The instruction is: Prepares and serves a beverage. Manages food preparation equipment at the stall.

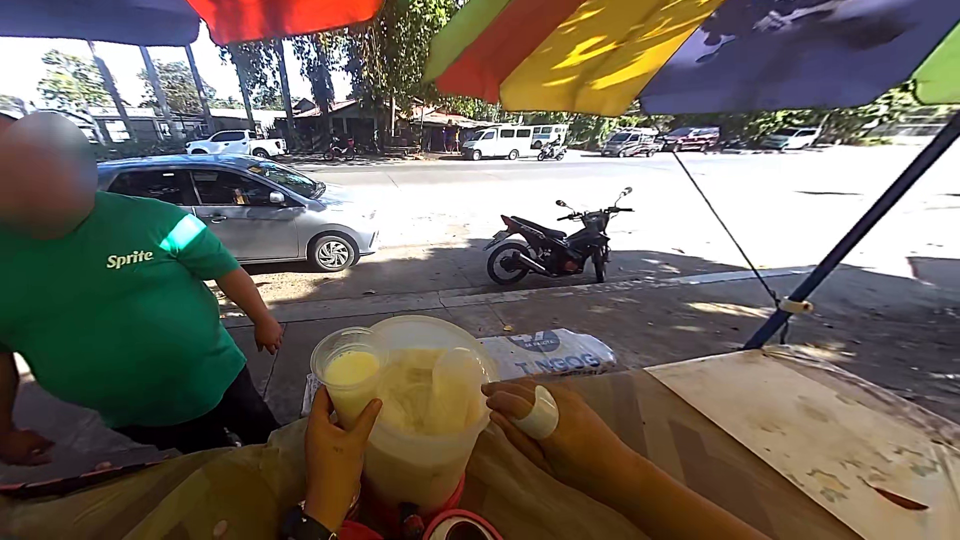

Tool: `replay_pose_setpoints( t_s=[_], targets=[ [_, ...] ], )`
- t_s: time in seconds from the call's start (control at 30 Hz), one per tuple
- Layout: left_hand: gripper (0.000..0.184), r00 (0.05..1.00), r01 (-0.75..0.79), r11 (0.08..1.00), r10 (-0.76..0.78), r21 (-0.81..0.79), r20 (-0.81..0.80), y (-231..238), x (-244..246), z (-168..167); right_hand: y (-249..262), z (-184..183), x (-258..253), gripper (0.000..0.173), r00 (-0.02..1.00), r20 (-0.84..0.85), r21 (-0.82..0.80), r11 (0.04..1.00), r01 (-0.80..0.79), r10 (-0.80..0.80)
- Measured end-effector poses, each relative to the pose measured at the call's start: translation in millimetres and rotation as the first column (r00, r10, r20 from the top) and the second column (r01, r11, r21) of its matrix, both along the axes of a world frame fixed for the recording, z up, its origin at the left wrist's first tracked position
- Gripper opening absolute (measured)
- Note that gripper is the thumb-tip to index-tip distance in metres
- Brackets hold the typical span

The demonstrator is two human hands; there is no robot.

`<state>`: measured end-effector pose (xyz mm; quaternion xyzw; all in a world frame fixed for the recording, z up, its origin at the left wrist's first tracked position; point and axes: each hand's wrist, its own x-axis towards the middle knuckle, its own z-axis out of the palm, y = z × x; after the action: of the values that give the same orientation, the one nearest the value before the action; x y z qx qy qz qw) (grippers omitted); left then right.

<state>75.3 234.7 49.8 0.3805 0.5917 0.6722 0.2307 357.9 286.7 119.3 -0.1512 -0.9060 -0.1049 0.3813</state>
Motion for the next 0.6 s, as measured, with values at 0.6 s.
replay_pose_setpoints(
  t_s=[0.6],
  targets=[
    [0.082,1.0,0.017,0.999,-0.017,-0.047,-0.004,-8.8,7.4,1.4,70.6,12.6,-28.0,0.03,0.876,0.026,-0.568,0.714,0.41,-0.482]
  ],
)
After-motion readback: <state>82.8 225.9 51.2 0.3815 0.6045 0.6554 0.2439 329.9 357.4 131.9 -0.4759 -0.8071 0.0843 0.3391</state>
